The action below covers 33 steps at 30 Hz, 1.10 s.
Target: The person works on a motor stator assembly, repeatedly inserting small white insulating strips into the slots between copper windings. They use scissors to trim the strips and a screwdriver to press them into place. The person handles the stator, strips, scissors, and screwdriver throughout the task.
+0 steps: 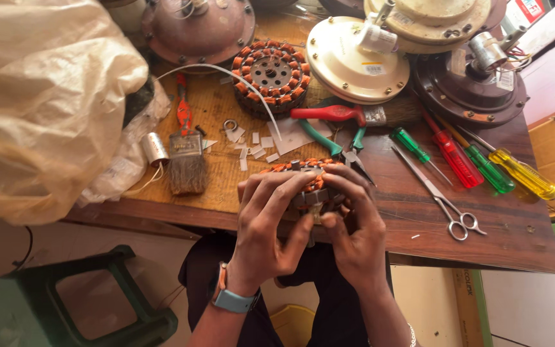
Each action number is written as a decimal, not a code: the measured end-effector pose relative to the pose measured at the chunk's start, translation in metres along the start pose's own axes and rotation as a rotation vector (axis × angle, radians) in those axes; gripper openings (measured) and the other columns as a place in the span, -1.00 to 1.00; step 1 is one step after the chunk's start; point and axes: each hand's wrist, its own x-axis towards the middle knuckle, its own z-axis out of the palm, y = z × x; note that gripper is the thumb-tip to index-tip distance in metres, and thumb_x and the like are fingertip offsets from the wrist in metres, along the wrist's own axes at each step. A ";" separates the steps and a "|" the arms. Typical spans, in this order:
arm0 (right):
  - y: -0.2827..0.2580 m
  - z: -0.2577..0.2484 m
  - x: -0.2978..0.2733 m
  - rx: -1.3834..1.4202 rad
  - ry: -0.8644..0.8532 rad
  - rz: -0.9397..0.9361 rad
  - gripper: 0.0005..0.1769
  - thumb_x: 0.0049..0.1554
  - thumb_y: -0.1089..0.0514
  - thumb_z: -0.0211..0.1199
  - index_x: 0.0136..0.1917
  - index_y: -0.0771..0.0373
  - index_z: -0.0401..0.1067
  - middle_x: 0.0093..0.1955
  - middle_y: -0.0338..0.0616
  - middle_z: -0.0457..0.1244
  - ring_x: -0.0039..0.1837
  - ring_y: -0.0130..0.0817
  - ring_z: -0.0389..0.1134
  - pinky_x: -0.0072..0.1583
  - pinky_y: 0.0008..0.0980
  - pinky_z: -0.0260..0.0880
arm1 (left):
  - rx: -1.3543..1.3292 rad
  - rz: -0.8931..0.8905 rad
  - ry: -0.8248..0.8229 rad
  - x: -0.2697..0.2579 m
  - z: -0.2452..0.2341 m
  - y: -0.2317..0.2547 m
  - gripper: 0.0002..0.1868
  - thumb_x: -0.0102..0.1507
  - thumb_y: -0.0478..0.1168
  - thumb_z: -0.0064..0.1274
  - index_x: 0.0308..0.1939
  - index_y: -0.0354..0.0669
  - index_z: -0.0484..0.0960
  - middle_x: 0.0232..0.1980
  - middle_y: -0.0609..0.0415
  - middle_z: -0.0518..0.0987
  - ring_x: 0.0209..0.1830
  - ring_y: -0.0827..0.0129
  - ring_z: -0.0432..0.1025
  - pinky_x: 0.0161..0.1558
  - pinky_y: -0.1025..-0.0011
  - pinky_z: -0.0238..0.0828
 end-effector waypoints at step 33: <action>-0.006 -0.002 0.006 -0.221 0.032 -0.033 -0.64 0.17 0.25 0.35 0.25 0.26 0.49 0.30 -0.11 0.31 0.31 -0.31 0.39 0.25 -0.39 0.46 | 0.028 0.037 0.165 -0.008 0.017 -0.014 -0.48 0.29 -0.16 0.31 0.32 -0.06 0.55 0.20 0.09 0.64 0.18 0.27 0.52 0.28 0.35 0.34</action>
